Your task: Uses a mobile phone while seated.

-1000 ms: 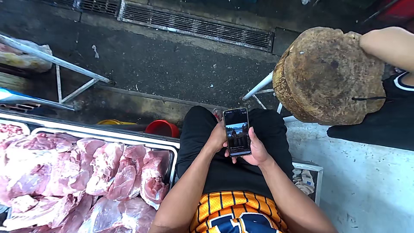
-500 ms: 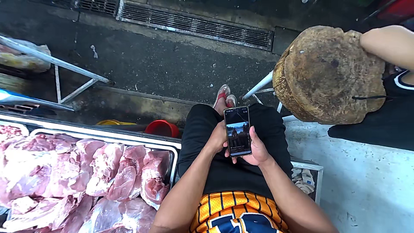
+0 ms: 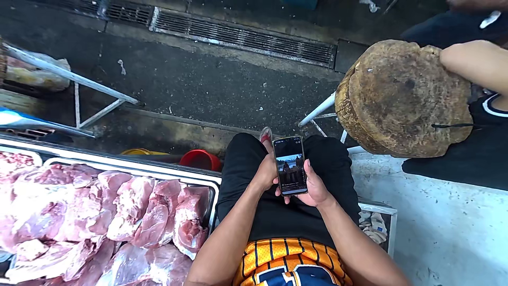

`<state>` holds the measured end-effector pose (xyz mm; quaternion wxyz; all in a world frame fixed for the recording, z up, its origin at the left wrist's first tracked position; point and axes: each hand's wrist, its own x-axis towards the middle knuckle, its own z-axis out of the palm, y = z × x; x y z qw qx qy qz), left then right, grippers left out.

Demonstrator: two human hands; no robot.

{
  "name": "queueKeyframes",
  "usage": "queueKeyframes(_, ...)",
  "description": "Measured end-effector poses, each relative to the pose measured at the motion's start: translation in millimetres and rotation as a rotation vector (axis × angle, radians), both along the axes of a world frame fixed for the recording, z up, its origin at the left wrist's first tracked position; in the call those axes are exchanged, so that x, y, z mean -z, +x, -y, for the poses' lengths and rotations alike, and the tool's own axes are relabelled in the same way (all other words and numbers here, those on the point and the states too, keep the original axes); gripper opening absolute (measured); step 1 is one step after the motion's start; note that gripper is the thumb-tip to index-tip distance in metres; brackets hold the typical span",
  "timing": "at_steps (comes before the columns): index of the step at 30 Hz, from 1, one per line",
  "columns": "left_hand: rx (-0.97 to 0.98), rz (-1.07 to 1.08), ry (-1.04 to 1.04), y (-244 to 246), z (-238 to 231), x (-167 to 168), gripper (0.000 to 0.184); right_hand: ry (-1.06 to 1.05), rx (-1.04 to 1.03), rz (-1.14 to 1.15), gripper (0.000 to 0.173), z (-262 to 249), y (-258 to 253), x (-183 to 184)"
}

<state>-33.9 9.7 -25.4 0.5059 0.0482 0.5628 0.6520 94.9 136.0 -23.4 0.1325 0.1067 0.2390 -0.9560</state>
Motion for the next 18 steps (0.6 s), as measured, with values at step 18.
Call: queueKeyframes(18,0.007,0.020,-0.018,1.9,-7.1,-2.1,0.005,0.009,0.012,0.007,0.086,-3.6,3.3,0.2)
